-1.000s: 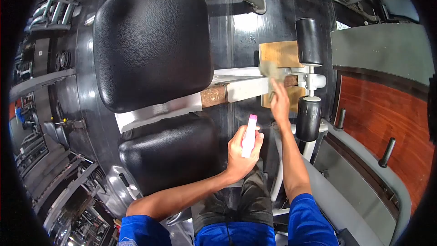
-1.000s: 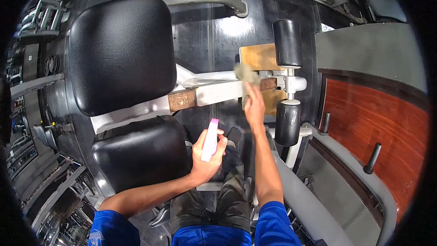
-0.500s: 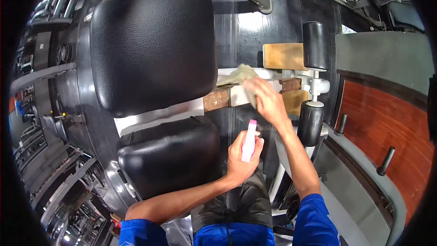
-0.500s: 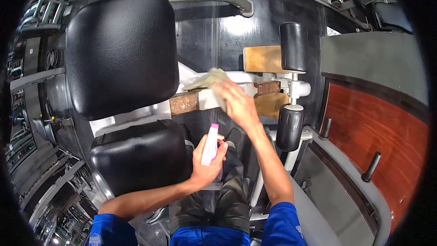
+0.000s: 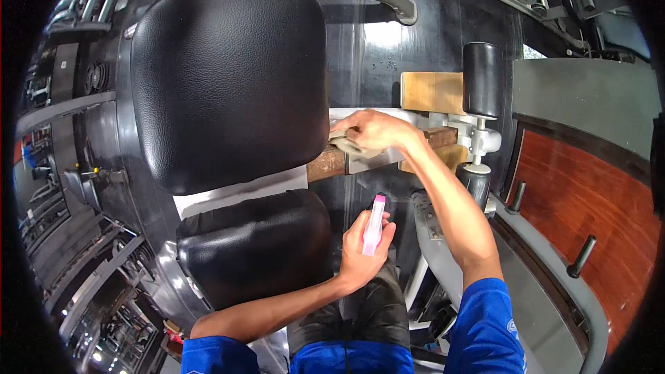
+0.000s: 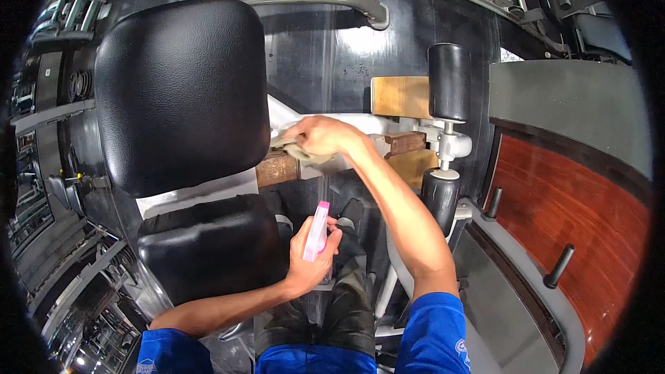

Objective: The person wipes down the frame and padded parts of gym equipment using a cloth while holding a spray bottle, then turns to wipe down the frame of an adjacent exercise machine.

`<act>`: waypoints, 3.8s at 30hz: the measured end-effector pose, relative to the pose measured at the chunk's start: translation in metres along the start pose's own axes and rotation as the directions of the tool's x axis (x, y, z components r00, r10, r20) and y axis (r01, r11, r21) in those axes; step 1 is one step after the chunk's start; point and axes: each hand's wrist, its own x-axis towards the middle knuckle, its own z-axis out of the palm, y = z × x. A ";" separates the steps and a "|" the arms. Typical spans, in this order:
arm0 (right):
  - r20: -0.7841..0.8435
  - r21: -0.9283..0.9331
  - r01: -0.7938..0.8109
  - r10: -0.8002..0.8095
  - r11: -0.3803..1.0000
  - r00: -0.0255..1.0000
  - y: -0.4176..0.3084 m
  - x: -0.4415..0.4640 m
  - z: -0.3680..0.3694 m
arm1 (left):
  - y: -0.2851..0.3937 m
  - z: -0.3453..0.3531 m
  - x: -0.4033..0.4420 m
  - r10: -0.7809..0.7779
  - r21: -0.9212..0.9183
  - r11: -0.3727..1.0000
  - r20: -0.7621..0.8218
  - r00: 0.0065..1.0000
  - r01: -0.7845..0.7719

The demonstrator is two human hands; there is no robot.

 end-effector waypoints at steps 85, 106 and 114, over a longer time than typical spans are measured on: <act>-0.838 -0.298 -0.169 -0.172 0.940 0.518 0.009 -0.084 0.158 | -0.021 0.004 -0.017 -0.132 -0.201 0.974 -0.111 0.985 0.108; -0.795 -0.337 -0.011 -0.278 0.941 0.540 0.008 -0.083 0.191 | -0.018 0.002 -0.015 -0.188 -0.073 0.980 -0.063 0.980 0.183; -0.710 0.648 0.252 0.690 0.719 -0.144 0.124 -0.076 0.185 | -0.012 0.006 -0.022 -0.135 -0.093 0.987 -0.020 0.991 0.132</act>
